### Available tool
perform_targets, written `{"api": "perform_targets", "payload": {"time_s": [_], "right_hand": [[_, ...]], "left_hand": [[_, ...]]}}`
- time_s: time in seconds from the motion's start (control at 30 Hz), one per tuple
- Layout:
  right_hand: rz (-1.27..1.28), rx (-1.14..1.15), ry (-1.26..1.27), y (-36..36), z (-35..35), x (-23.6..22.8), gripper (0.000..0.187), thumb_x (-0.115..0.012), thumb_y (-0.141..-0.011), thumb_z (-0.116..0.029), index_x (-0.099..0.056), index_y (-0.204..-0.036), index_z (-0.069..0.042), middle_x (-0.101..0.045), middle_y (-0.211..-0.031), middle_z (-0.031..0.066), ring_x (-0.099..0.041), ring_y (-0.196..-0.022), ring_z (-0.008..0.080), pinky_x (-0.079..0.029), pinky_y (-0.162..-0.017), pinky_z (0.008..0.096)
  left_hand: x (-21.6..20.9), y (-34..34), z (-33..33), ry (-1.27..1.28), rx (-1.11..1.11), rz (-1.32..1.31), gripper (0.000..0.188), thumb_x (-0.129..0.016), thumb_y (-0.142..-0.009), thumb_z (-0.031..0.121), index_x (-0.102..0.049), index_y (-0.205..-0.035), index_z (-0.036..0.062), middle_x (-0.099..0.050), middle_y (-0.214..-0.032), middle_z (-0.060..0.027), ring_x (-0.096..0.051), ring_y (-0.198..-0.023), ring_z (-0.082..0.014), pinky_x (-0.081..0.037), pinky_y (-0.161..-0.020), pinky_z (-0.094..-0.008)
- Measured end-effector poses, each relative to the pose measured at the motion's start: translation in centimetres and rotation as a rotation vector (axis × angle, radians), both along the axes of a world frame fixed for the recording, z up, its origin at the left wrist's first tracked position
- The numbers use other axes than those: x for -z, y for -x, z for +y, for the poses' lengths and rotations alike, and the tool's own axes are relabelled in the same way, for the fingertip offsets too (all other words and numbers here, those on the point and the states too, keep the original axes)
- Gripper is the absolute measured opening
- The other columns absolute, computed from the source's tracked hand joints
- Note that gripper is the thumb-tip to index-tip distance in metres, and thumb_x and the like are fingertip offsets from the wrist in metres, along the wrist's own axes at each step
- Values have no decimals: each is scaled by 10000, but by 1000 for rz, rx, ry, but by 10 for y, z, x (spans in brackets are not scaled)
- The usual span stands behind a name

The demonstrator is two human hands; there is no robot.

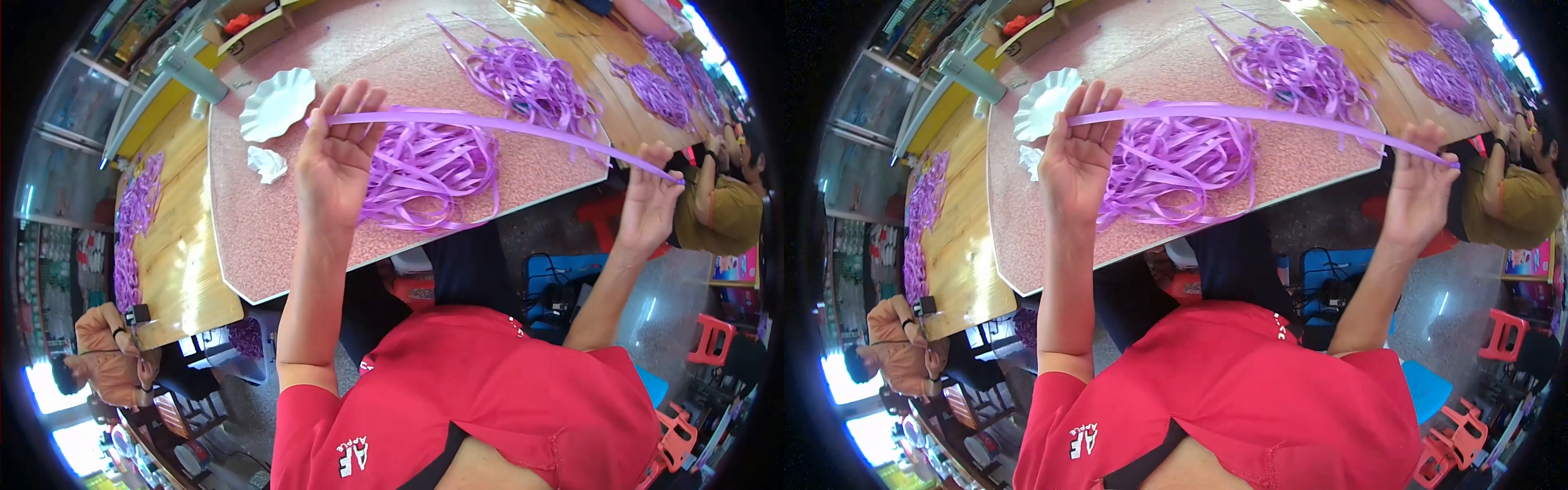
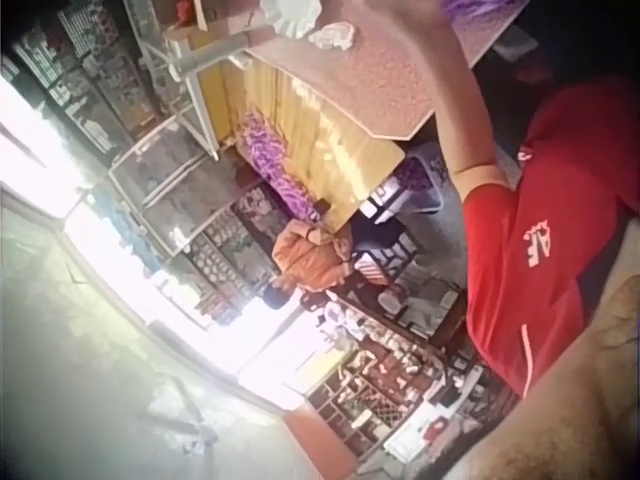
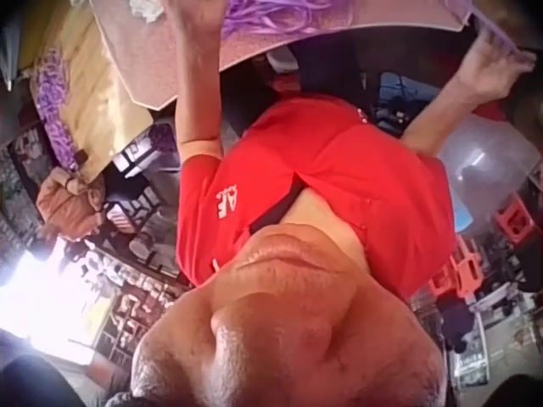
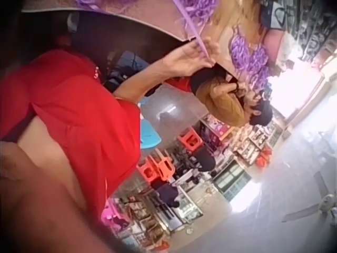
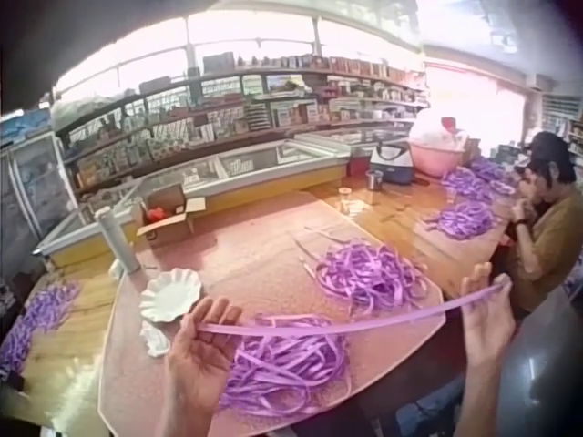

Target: Assembling and bundling purple elastic bands at a factory workbench.

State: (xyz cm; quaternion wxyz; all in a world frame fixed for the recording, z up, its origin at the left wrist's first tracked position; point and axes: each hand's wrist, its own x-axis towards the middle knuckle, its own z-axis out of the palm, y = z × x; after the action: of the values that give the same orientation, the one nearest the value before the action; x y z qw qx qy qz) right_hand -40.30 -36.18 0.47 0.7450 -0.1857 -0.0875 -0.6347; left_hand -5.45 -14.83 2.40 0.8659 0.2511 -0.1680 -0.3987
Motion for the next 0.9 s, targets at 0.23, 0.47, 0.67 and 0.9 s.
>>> {"api": "perform_targets", "payload": {"time_s": [0.23, 0.47, 0.67, 0.9], "right_hand": [[-31, -165, -14, 46, -49, 57, 188, -575, -946, -55, -601, -1076, 77, -580, -1259, 233, -499, -1266, 315, -239, -1201, 546], [41, -154, -62, 74, -72, 75, 243, -548, -968, -42, -506, -1166, 93, -568, -1144, 160, -562, -1129, 267, -424, -1090, 447], [95, -268, 46, 39, -53, 50, 175, -557, -976, -48, -521, -1114, 54, -523, -1016, 110, -483, -796, 156, -459, -783, 289], [1165, 111, 643, -109, 77, -20, 182, -600, -948, -92, -645, -1105, -12, -595, -879, -13, -454, -631, 29, -336, -567, 185]], "left_hand": [[33, -55, 32, -72, -216, -49, 397, -353, -1058, 265, -469, -1307, -22, -546, -1335, -240, -521, -1263, -374, -433, -1074, -477], [40, -57, 63, -145, -277, -185, 459, -386, -1050, 295, -421, -1350, -50, -527, -1353, -238, -520, -1268, -348, -430, -1070, -462], [30, -32, 70, -179, -243, -317, 433, -378, -1062, 277, -498, -1307, -59, -602, -1255, -240, -590, -1187, -330, -447, -1054, -437], [2, 19, 76, -447, -7, -770, 413, -422, -1062, 282, -574, -1284, -32, -707, -1104, -107, -608, -1059, -145, -442, -974, -306]]}}
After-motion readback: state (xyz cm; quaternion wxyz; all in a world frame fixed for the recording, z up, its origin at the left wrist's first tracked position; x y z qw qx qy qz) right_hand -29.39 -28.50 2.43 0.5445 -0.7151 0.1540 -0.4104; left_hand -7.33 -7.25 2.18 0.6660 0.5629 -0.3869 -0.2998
